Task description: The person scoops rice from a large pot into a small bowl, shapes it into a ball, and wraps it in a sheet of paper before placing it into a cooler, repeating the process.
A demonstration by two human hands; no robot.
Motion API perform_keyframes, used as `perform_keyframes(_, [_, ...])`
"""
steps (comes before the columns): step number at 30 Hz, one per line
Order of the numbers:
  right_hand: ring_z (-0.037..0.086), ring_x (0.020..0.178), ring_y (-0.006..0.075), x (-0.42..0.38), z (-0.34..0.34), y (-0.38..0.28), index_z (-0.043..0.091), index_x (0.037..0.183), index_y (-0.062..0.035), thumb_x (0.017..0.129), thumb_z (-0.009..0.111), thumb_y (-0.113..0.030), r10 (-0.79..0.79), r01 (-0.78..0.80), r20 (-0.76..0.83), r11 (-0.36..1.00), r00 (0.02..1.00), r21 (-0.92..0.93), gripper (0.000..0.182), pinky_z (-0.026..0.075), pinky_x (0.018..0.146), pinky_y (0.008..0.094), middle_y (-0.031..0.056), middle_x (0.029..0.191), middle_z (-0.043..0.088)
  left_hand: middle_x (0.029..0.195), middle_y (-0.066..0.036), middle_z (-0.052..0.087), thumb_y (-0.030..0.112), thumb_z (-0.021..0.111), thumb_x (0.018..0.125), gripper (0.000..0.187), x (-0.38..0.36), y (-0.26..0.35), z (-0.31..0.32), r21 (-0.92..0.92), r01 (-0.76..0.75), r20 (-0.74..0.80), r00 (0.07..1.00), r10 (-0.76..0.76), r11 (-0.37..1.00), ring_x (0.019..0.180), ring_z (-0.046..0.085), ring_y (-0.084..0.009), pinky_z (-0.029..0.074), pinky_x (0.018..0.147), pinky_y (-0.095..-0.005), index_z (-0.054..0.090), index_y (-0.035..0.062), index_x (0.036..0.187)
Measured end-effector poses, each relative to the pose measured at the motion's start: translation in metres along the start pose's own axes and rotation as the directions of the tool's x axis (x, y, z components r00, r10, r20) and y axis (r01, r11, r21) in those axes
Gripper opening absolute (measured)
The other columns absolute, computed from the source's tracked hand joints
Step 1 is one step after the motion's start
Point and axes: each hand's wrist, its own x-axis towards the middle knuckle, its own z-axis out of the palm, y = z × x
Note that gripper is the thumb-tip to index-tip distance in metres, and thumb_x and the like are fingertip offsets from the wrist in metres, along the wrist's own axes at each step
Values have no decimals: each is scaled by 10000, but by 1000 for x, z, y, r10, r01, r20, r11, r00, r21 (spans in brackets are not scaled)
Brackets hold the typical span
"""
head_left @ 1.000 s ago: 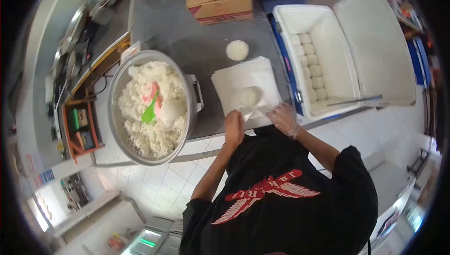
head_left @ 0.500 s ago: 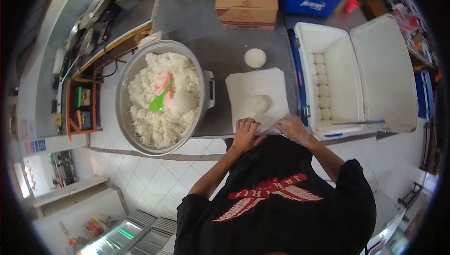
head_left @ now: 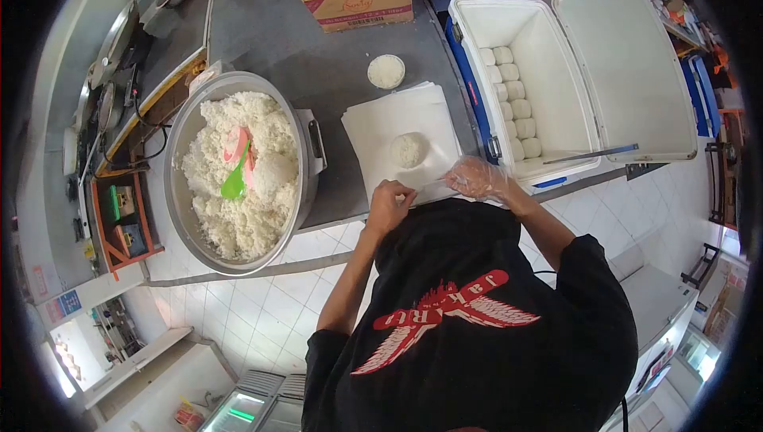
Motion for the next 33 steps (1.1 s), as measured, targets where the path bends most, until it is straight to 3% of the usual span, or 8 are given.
perform_keyframes(4, [625, 1132, 344, 0, -18, -19, 724, 1110, -119, 989, 595, -385, 163, -166, 127, 986, 979, 17, 319, 504, 1002, 462, 153, 1112, 688, 814, -149, 753, 195, 781, 838, 197, 13, 1, -13, -60, 197, 182, 966, -183, 979, 721, 687, -242, 536, 711, -375, 797, 9, 898])
perform_keyframes(7, [638, 1049, 323, -6, -8, -15, 755, 1087, -114, 971, 644, -407, 247, -247, 8, 966, 969, 78, 334, 509, 950, 435, 135, 1044, 699, 804, -162, 758, 218, 787, 831, 238, 22, -12, -11, -44, 242, 250, 942, -224, 969, 690, 705, -221, 548, 690, -357, 797, -1, 923])
perform_keyframes(13, [600, 1147, 305, 5, -6, 5, 728, 1160, -132, 990, 586, -469, 161, -167, 209, 986, 964, 7, 403, 463, 1047, 426, 104, 1141, 701, 831, -203, 757, 190, 777, 820, 239, 29, -14, -15, -11, 326, 348, 887, -302, 945, 749, 742, -256, 575, 732, -363, 788, -25, 923])
perform_keyframes(17, [583, 1175, 330, 0, 5, 20, 720, 1179, -124, 991, 572, -475, 27, -35, 90, 995, 996, 94, 424, 441, 1071, 443, 112, 1195, 685, 839, -201, 760, 226, 760, 848, 269, 28, -25, -12, -33, 328, 417, 863, -285, 944, 735, 724, -229, 562, 735, -353, 786, -25, 943])
perform_keyframes(22, [540, 1248, 361, 9, -14, -3, 711, 1214, -117, 981, 549, -533, 271, -303, 243, 947, 932, 104, 504, 403, 1107, 469, 139, 1278, 647, 850, -188, 762, 212, 759, 846, 244, 30, -35, -7, -3, 271, 486, 842, -235, 963, 730, 719, -205, 555, 712, -350, 787, -11, 942])
perform_keyframes(28, [640, 1135, 365, 18, -17, 0, 719, 1221, -123, 950, 617, -542, 216, -254, 309, 963, 926, 89, 510, 465, 1033, 464, 179, 1207, 697, 867, -197, 738, 168, 699, 870, 203, 27, -19, 0, 36, 190, 337, 922, -190, 981, 797, 710, -299, 544, 750, -401, 752, -12, 949])
perform_keyframes(31, [610, 1143, 396, 11, -8, -21, 718, 1241, -155, 868, 685, -583, 61, -88, 120, 968, 991, 234, 569, 443, 1023, 502, 204, 1070, 714, 922, -229, 702, 109, 629, 903, 174, 21, -8, 4, 163, 37, 124, 991, -57, 986, 911, 658, -424, 510, 830, -481, 684, -47, 956])
perform_keyframes(33, [608, 1056, 362, 10, 32, -16, 681, 1208, -179, 838, 704, -546, 182, -181, 33, 983, 983, -10, 522, 469, 922, 483, 175, 1019, 678, 946, -269, 676, 101, 598, 918, 144, 18, -4, 10, 251, -46, 62, 998, 31, 967, 959, 626, -470, 474, 849, -545, 675, -20, 921])
